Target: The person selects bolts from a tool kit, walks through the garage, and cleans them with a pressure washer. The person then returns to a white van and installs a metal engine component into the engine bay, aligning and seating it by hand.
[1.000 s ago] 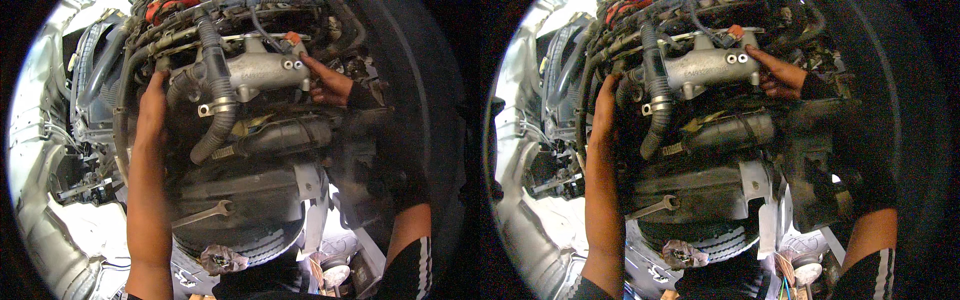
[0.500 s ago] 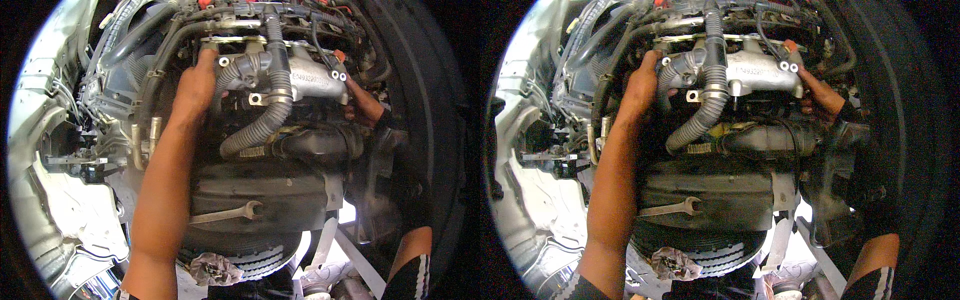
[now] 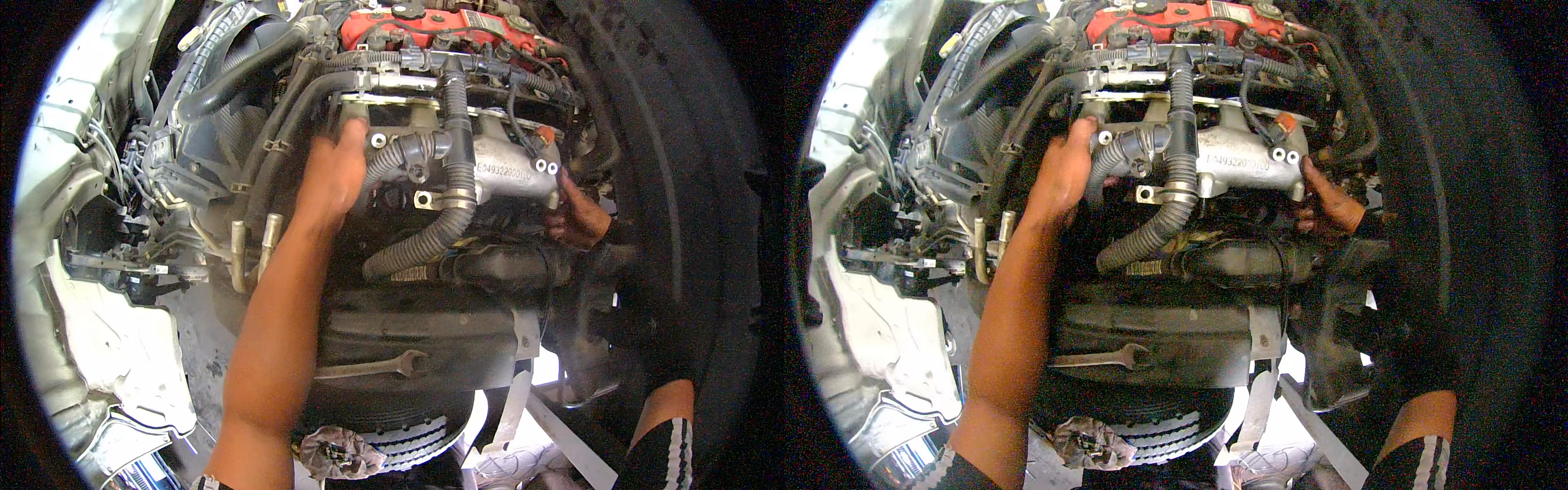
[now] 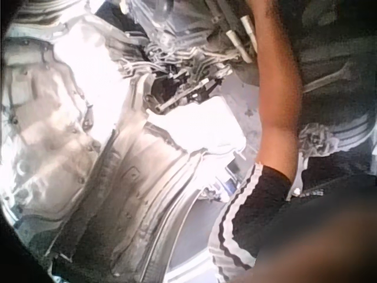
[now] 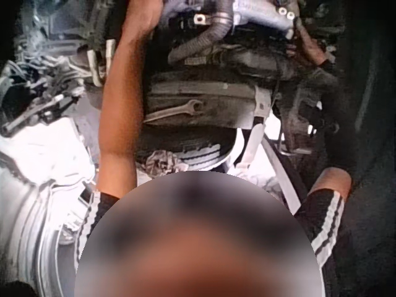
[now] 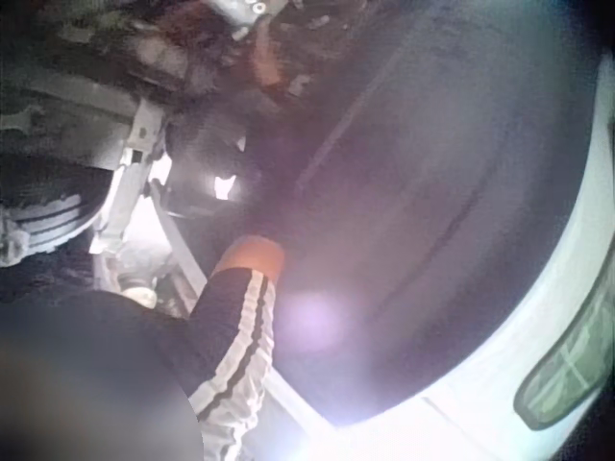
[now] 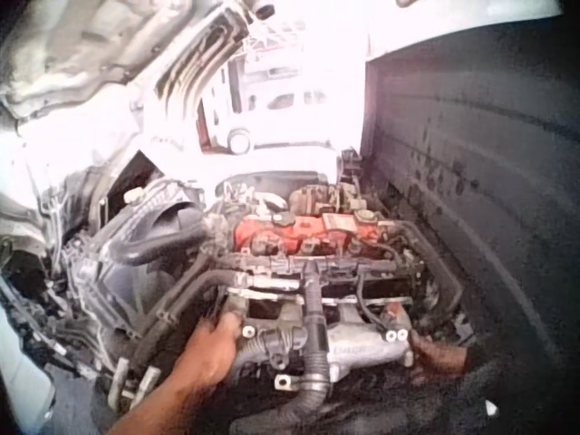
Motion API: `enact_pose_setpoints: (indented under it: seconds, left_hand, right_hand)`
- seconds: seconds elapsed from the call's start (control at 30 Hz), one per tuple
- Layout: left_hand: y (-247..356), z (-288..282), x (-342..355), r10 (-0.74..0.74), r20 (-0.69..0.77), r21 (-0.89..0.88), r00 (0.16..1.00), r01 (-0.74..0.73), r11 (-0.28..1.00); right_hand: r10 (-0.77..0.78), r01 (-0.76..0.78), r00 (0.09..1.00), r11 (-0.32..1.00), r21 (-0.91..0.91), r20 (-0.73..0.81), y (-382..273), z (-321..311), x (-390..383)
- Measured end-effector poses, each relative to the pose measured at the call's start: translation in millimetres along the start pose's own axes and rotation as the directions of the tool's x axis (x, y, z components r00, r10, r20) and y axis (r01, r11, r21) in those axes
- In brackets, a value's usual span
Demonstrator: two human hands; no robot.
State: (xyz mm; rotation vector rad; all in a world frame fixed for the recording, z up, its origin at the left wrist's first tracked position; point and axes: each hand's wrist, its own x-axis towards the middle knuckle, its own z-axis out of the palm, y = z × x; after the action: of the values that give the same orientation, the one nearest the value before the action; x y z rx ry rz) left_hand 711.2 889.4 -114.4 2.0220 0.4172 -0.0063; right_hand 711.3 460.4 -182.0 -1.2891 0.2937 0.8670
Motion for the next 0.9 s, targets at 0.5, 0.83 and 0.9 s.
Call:
enact_pose_setpoints:
  seconds: [0.5, 0.83, 0.9]
  left_hand:
    - [26.9, -0.5, -18.8, -0.09, -0.007, 0.129, 0.996, 0.09, 0.988]
    - [30.9, -0.6, -29.5, -0.016, -0.007, 0.081, 1.0, 0.017, 0.997]
    - [29.9, -1.2, -30.2, -0.004, -0.002, 0.11, 1.0, 0.004, 0.994]
  right_hand:
    - [0.225, -0.227, 0.974, 0.969, 0.099, 0.026, -25.6, 6.3, -16.5]
    - [0.179, -0.172, 0.98, 0.981, 0.088, -0.084, -25.5, -5.3, -15.0]
    - [0.171, -0.164, 0.982, 0.983, 0.085, -0.085, -25.7, -7.8, -15.9]
